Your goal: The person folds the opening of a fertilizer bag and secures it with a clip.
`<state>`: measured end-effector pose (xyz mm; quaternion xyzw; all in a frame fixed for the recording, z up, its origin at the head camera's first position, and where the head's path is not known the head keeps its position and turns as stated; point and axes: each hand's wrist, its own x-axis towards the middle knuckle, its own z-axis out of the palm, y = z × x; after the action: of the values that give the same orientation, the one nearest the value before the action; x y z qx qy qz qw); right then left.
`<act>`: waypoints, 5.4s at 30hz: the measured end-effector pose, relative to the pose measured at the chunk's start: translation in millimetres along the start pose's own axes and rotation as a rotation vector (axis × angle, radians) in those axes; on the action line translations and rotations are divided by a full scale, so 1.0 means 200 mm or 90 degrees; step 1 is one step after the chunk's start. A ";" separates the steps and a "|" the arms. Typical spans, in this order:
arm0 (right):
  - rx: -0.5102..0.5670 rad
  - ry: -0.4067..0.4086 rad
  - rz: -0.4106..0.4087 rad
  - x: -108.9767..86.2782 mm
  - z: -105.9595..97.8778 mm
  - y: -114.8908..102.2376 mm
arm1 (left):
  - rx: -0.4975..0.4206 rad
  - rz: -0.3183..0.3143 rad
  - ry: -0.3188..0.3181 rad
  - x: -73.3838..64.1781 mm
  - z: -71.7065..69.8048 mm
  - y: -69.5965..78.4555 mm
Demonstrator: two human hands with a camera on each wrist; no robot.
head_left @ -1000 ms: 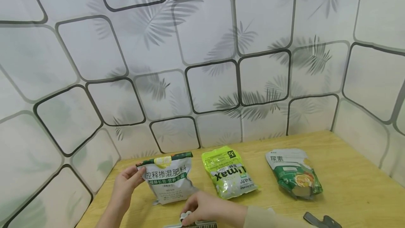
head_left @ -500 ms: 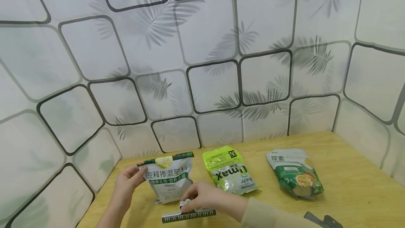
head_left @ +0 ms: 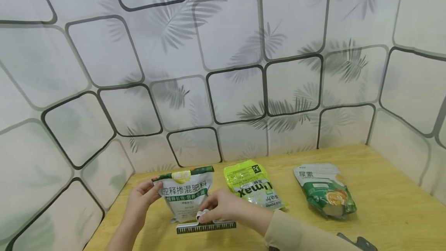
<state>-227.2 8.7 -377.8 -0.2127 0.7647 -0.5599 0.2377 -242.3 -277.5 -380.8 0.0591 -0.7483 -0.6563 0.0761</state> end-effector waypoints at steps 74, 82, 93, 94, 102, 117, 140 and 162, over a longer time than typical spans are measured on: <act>-0.096 0.092 -0.057 0.06 -0.22 -0.28 | -0.033 0.014 -0.026 0.01 -0.01 -0.02; -0.095 0.104 -0.058 0.08 -0.22 -0.33 | -0.040 0.030 -0.033 0.02 -0.02 -0.03; -0.118 0.125 -0.077 0.10 -0.19 -0.41 | -0.041 0.038 -0.027 0.02 -0.02 -0.03; -0.115 0.124 -0.078 0.10 -0.19 -0.41 | -0.039 0.037 -0.028 0.02 -0.02 -0.03; -0.097 0.129 -0.063 0.14 -0.19 -0.44 | -0.034 0.052 -0.033 0.01 -0.02 -0.03; -0.144 0.118 -0.056 0.21 -0.22 -0.47 | -0.039 0.055 -0.032 -0.01 -0.01 -0.02; -0.180 0.125 -0.067 0.25 -0.22 -0.55 | -0.048 0.057 -0.025 -0.01 -0.01 -0.02; -0.322 0.164 -0.148 0.28 -0.14 -0.60 | -0.057 0.086 -0.039 -0.01 -0.01 -0.03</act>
<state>-282.2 -37.0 -261.7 -0.2781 0.8744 -0.3973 0.0127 -239.9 -279.9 -386.7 -0.0152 -0.7227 -0.6838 0.0998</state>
